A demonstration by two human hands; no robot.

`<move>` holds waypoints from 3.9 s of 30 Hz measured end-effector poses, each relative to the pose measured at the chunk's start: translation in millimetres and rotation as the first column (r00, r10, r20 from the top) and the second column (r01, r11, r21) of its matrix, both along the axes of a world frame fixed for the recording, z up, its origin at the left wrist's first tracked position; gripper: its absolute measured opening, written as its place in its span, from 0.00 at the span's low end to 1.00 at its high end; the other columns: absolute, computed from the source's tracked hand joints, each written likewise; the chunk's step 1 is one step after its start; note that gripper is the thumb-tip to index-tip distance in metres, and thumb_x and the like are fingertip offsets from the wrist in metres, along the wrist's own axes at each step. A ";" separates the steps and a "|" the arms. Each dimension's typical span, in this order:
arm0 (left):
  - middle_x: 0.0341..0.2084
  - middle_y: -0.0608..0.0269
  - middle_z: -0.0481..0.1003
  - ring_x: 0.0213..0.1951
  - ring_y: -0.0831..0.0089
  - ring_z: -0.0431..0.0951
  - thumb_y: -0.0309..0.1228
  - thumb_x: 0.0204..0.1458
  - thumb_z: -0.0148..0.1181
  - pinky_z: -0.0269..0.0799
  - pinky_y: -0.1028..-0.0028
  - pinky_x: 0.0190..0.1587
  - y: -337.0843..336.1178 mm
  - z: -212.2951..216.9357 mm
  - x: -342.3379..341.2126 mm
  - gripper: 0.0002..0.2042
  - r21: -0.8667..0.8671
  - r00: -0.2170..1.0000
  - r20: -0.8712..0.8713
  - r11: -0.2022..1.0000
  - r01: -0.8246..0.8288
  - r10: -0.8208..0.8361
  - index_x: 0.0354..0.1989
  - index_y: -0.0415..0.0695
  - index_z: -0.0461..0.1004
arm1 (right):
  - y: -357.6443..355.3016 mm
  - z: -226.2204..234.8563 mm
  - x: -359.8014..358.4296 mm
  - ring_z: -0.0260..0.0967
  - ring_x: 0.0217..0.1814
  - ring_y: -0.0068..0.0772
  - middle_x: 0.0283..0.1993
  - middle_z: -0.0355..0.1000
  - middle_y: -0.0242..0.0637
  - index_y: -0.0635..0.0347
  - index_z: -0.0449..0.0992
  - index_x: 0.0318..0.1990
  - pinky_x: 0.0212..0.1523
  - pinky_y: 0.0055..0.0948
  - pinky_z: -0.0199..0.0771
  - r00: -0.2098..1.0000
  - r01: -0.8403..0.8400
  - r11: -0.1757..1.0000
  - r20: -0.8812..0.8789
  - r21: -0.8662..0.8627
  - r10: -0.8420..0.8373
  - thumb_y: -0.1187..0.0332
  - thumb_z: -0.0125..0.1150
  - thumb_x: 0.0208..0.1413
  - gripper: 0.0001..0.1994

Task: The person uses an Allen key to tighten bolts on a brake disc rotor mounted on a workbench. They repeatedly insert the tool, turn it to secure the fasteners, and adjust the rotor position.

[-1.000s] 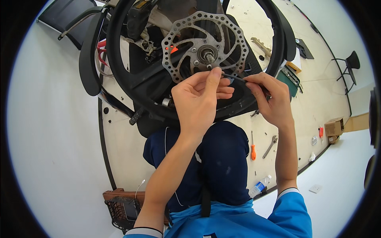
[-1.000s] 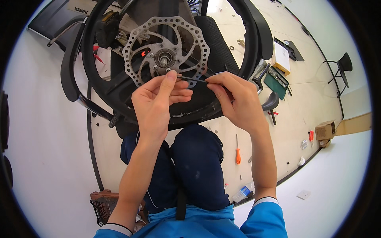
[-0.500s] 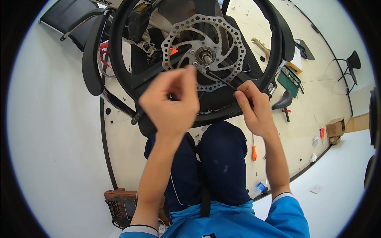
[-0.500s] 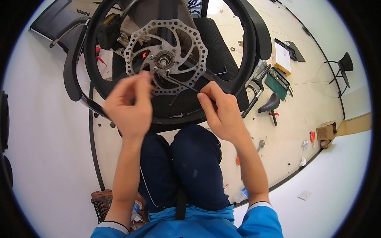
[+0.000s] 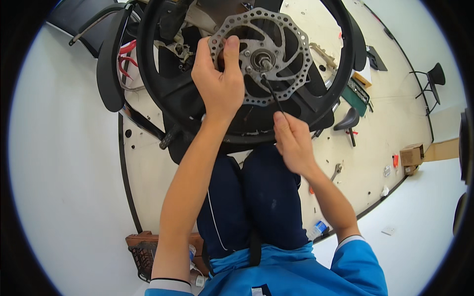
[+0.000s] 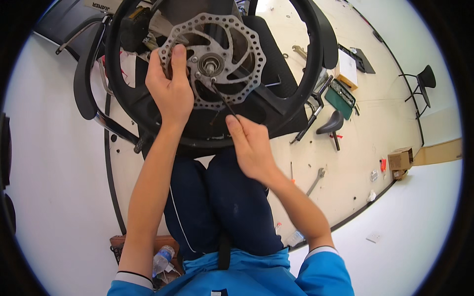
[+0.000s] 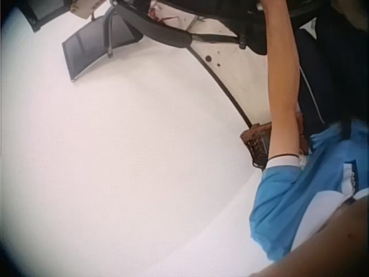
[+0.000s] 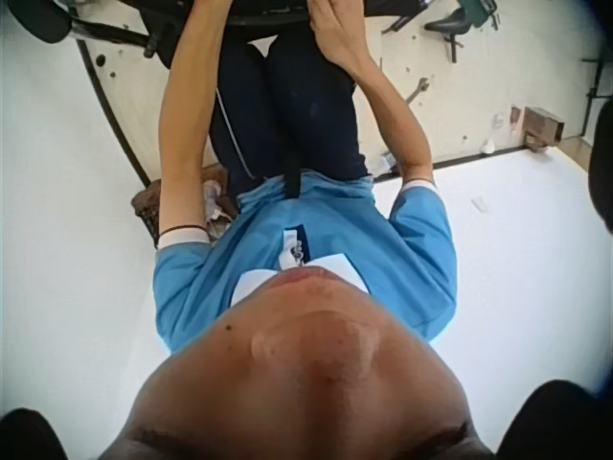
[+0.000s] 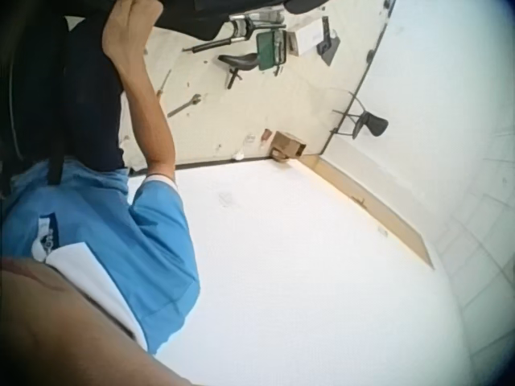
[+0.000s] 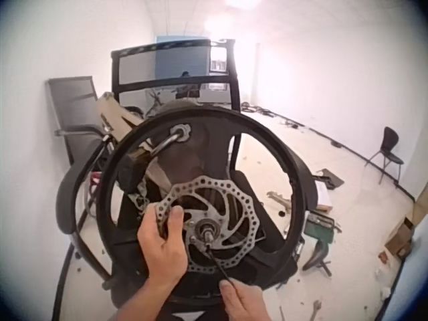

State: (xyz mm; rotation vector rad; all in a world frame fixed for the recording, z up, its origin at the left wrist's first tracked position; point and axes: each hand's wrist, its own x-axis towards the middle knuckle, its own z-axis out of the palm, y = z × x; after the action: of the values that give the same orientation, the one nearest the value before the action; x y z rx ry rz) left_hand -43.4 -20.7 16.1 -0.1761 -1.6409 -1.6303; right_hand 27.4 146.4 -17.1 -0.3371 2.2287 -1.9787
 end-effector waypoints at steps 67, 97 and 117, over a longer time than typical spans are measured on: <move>0.33 0.58 0.84 0.38 0.69 0.83 0.34 0.49 0.69 0.75 0.72 0.45 -3.0 -52.3 23.4 0.10 -0.161 0.309 0.939 0.598 0.785 -0.154 0.35 0.41 0.84 | 89.0 -46.5 45.2 0.41 0.17 0.14 0.16 0.48 0.22 0.53 0.56 0.20 0.18 0.22 0.40 0.991 0.097 0.995 0.093 -0.024 -0.094 0.57 0.45 0.73 0.25; 0.21 0.55 0.80 0.24 0.75 0.79 0.33 0.41 0.66 0.75 0.75 0.30 9.6 -57.3 43.3 0.15 0.241 0.544 0.730 0.901 0.362 -0.414 0.30 0.31 0.83 | -17.4 9.6 9.5 0.44 0.17 0.12 0.14 0.48 0.21 0.56 0.56 0.21 0.19 0.20 0.43 0.959 -0.011 1.000 -0.284 -0.024 0.004 0.76 0.69 0.50 0.21; 0.26 0.54 0.81 0.29 0.74 0.81 0.28 0.42 0.65 0.77 0.75 0.34 16.6 -46.9 47.4 0.13 0.257 0.525 0.746 0.904 0.341 -0.411 0.33 0.30 0.82 | -16.7 1.1 -0.1 0.43 0.19 0.11 0.16 0.48 0.20 0.54 0.52 0.22 0.19 0.19 0.45 0.976 -0.022 1.000 -0.217 0.015 0.024 0.78 0.65 0.45 0.21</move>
State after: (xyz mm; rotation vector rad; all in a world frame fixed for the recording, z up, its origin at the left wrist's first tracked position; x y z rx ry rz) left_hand 4.0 -4.1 -30.8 0.3195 -2.3036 -2.3184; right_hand 27.3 129.8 -16.0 -0.6016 2.3509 -2.0011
